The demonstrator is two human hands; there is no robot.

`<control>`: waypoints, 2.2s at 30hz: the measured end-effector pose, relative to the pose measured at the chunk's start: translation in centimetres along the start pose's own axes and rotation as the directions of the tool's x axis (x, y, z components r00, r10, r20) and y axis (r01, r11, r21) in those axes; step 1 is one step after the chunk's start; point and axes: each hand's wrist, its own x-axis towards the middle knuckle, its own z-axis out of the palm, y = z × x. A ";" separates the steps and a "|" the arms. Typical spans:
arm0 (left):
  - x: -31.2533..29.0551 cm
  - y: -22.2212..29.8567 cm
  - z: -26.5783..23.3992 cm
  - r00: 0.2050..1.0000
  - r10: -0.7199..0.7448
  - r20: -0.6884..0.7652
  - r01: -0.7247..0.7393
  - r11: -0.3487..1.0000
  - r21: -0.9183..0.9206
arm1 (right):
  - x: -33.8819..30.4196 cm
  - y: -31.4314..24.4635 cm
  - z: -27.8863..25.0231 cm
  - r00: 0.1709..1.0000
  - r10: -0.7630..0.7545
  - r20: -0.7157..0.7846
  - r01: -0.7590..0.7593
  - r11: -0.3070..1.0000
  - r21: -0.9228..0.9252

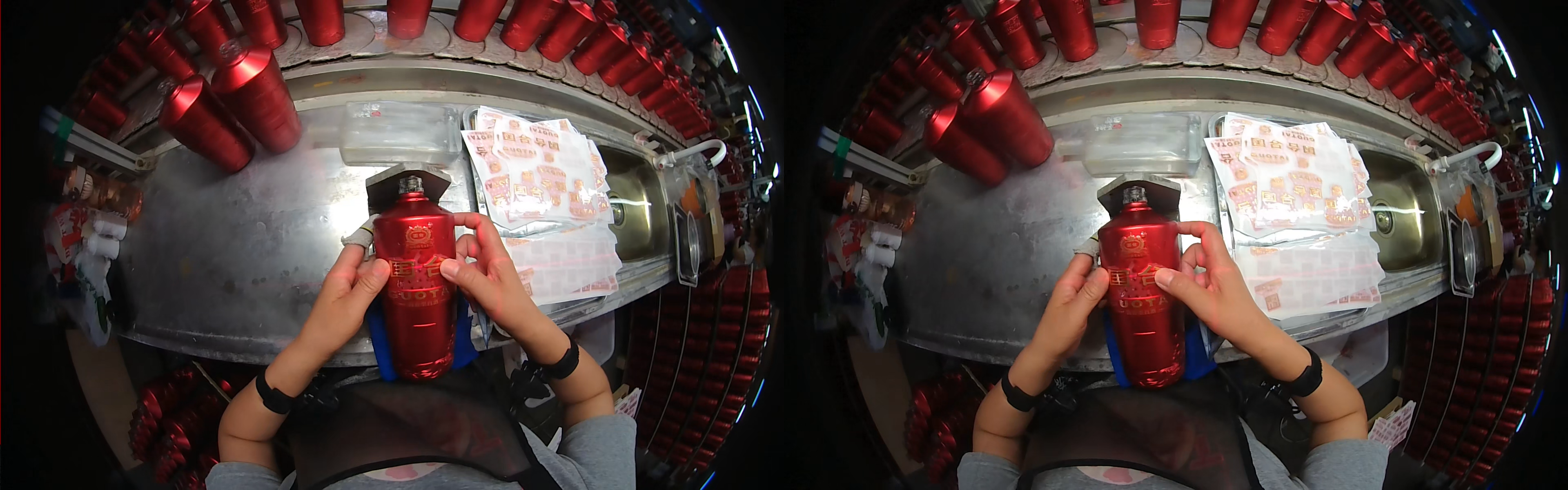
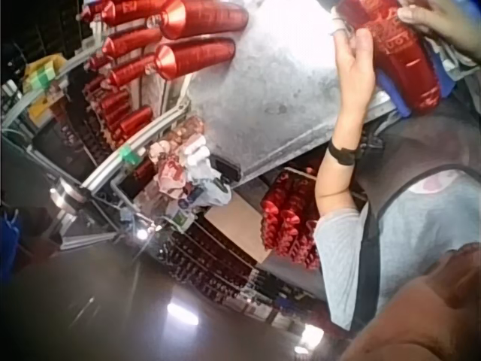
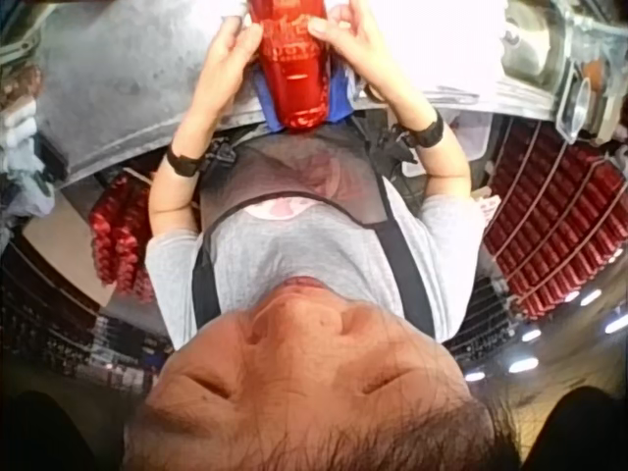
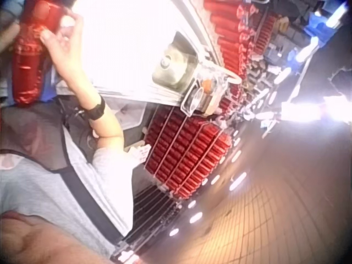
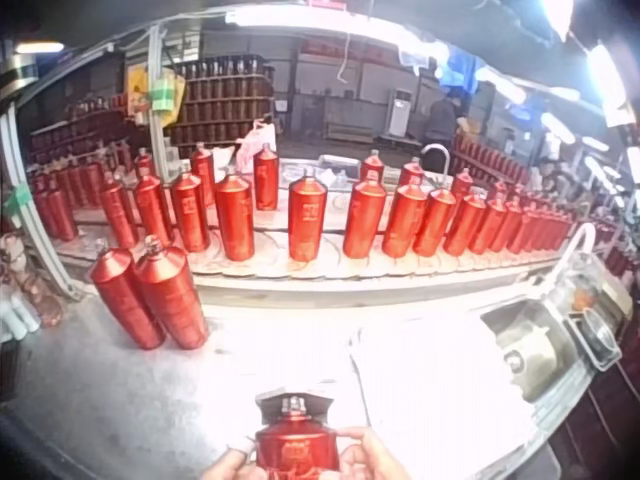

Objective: Applying labels and protective seals to liquor bottles on a production line.

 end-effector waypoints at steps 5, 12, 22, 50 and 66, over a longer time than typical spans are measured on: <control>-0.2 0.4 0.8 0.999 0.048 -0.011 -0.047 0.998 0.053 | 0.3 0.6 0.8 0.998 -0.024 -0.056 0.019 0.996 -0.090; 0.3 0.3 0.8 0.997 0.063 -0.043 -0.059 0.995 0.079 | 0.8 0.2 1.1 0.993 -0.012 -0.116 -0.012 0.979 -0.202; 0.3 0.9 1.5 0.998 0.026 -0.060 -0.020 0.994 0.106 | 0.6 0.1 1.3 0.992 -0.042 -0.116 0.008 0.960 -0.279; 1.4 0.7 3.1 0.980 0.105 -0.170 -0.058 0.964 0.258 | 0.2 0.4 -0.3 0.999 0.050 -0.012 -0.050 0.998 0.037; -1.4 -0.5 1.5 0.992 0.026 -0.120 -0.012 0.993 0.121 | -2.3 2.3 -0.6 0.998 0.058 0.031 -0.058 0.998 0.015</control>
